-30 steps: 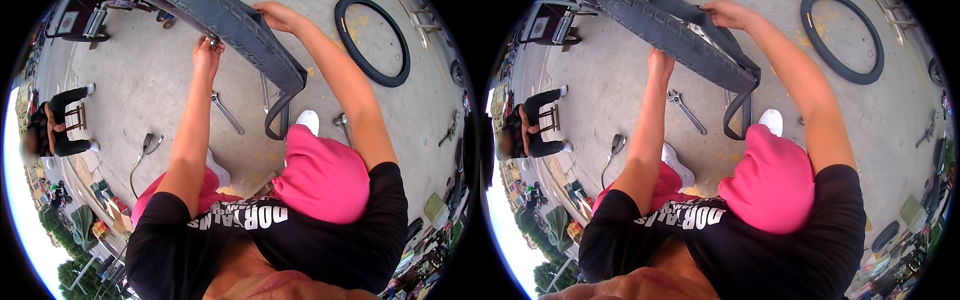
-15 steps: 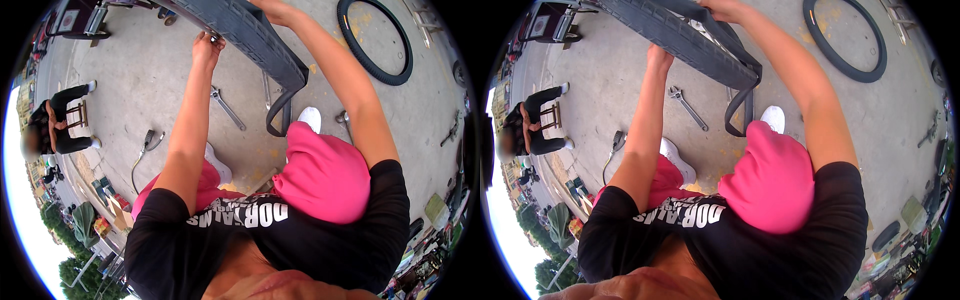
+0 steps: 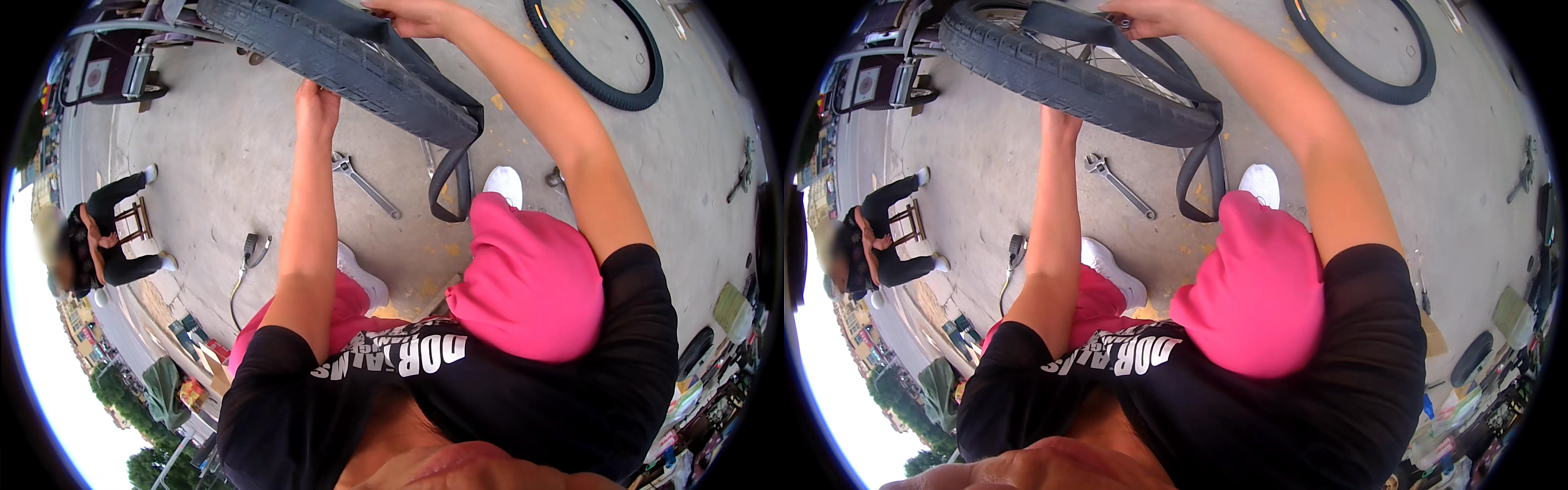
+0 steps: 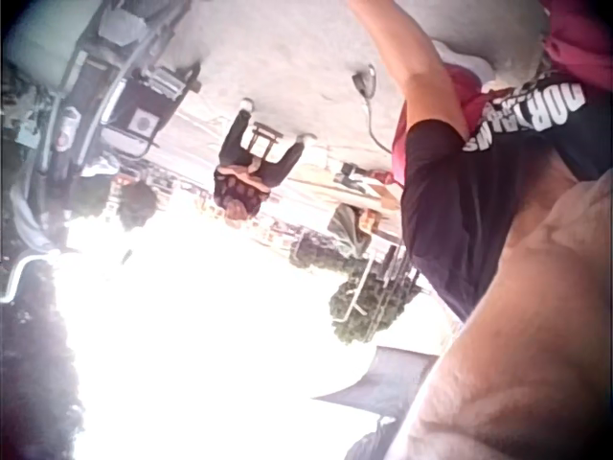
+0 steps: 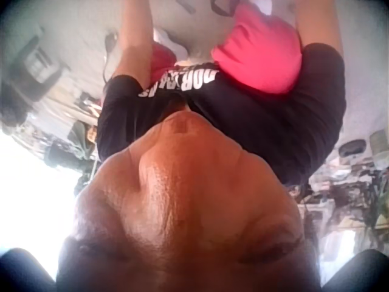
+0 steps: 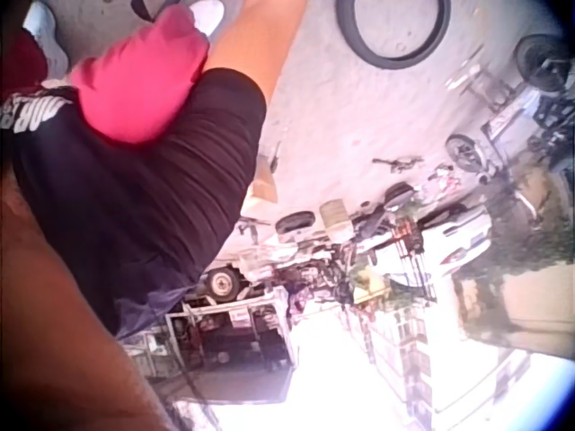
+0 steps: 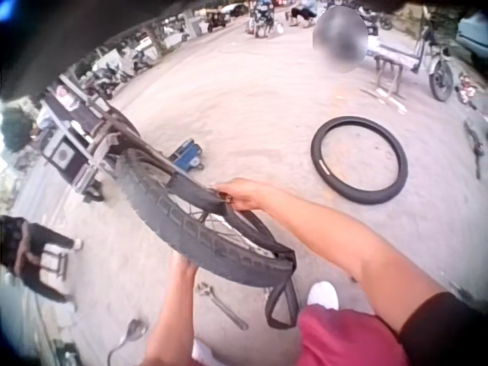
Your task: The person removes the old tire and inner tube from a bicycle wheel using a tire lever, then installs a new tire and inner tube onto the wheel rim.
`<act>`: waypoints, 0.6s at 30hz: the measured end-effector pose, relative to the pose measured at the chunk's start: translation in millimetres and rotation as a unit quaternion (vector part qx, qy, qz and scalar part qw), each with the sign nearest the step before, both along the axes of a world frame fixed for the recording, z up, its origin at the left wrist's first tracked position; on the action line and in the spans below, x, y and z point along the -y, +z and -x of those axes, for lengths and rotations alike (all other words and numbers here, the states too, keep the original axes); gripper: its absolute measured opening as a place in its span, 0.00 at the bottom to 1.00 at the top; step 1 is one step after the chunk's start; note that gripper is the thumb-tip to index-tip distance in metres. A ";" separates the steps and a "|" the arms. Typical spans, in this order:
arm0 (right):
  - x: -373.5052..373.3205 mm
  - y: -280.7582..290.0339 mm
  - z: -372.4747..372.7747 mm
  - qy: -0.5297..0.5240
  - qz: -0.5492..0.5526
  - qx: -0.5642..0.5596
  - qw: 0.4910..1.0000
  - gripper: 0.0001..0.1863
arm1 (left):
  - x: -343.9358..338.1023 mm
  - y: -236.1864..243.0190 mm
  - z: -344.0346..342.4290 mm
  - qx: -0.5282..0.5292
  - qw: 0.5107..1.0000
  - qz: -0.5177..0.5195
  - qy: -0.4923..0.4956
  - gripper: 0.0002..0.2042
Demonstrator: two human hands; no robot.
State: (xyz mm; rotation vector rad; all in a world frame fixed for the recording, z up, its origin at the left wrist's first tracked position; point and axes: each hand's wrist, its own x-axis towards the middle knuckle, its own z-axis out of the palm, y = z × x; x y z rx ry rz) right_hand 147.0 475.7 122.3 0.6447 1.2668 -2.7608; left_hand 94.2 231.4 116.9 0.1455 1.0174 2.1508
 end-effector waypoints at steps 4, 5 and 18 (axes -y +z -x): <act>6.2 9.3 -12.6 0.033 -0.056 -0.014 0.998 0.08 | 1.9 -1.5 -2.8 -0.031 0.999 0.035 0.024 0.11; 8.4 13.1 -16.0 0.011 -0.095 0.008 0.995 0.09 | 3.0 -0.5 -2.4 -0.069 0.996 0.040 0.031 0.11; 10.5 14.5 -14.0 -0.002 -0.233 0.015 0.972 0.10 | 3.9 -10.2 8.0 0.026 1.000 0.002 0.001 0.12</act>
